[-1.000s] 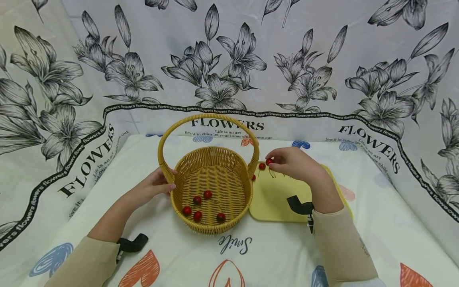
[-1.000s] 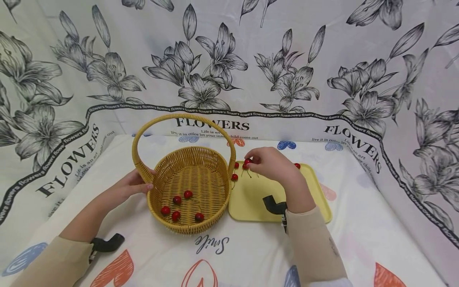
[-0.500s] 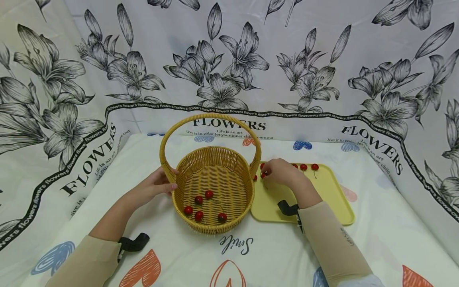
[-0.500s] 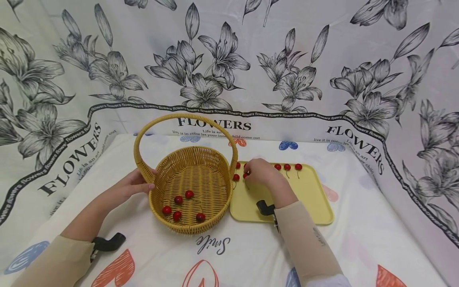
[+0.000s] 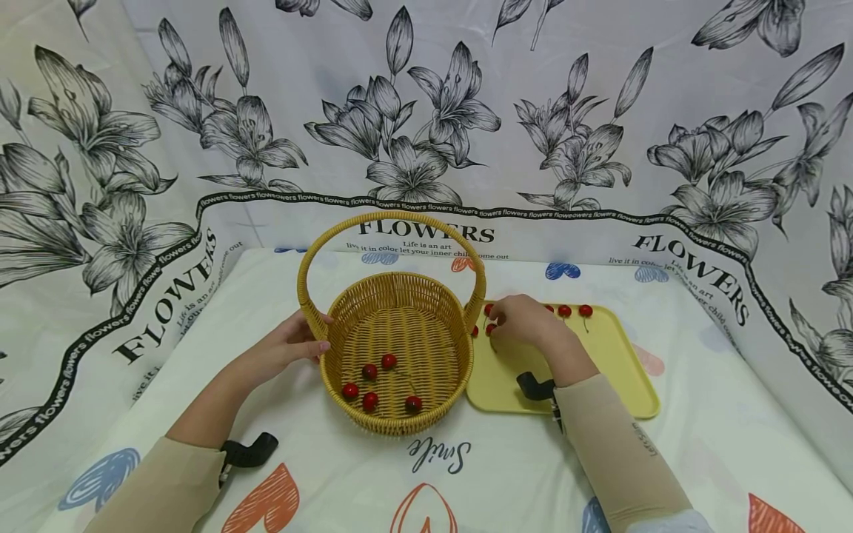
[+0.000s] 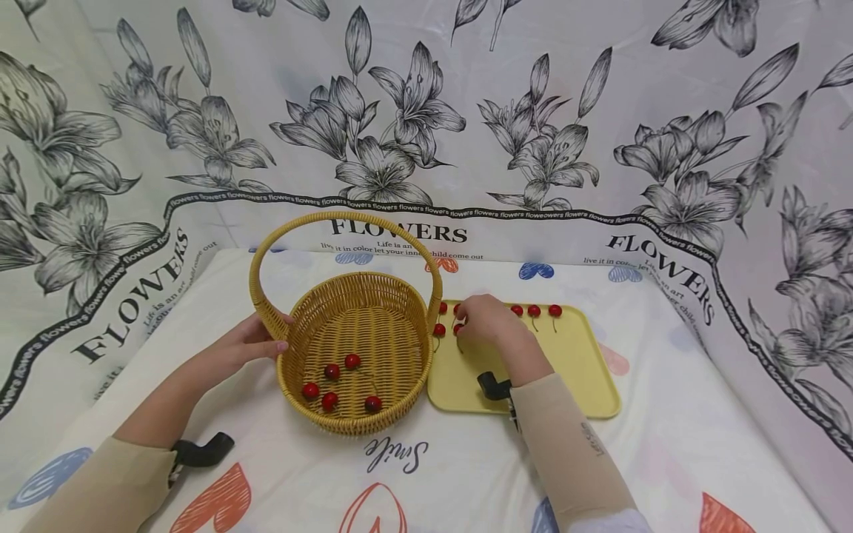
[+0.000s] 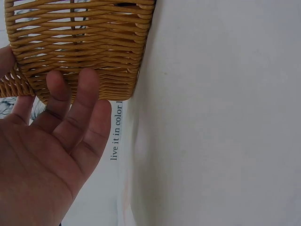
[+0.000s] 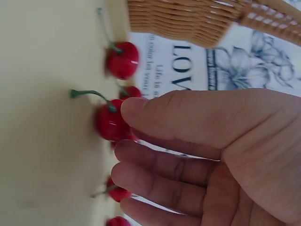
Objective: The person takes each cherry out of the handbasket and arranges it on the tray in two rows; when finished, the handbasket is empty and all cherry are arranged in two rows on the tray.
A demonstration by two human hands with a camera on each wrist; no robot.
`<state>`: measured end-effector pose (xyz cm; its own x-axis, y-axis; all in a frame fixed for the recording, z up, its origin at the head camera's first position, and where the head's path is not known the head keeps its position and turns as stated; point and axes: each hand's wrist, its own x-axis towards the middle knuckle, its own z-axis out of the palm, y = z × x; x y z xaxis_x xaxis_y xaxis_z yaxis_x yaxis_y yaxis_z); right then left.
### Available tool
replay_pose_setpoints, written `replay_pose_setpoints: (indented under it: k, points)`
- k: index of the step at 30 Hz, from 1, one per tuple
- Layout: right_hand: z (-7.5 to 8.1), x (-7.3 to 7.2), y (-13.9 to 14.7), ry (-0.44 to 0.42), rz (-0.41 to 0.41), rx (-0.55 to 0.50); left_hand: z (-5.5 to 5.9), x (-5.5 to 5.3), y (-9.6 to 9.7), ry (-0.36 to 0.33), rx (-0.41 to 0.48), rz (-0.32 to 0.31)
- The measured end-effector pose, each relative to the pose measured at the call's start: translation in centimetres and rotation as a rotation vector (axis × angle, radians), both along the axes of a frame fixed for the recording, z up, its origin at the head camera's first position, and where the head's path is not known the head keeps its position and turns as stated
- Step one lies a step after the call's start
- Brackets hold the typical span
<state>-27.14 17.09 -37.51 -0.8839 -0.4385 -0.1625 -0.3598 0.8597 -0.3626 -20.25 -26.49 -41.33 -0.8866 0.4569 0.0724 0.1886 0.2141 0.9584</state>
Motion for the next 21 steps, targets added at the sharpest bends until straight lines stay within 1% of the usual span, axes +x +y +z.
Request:
replay_pose_setpoints:
  k: [4,8,14,17,21]
  points:
    - [1.5,0.4,0.6,0.024,0.003,-0.050,0.0,0.0,0.0,0.000,0.002,-0.004]
    - [3.3,1.0,1.1,0.055,-0.008,-0.109,0.0,-0.1,-0.1,0.000,0.001,-0.004]
    - [5.8,2.9,1.6,0.082,-0.016,-0.198,0.0,-0.1,0.0,0.003,0.000,-0.002]
    - [6.9,4.1,1.6,0.087,0.006,-0.251,0.0,0.0,0.0,0.008,-0.001,-0.005]
    - [7.9,5.6,1.2,0.084,0.086,-0.333,0.0,0.0,0.0,0.014,-0.001,-0.010]
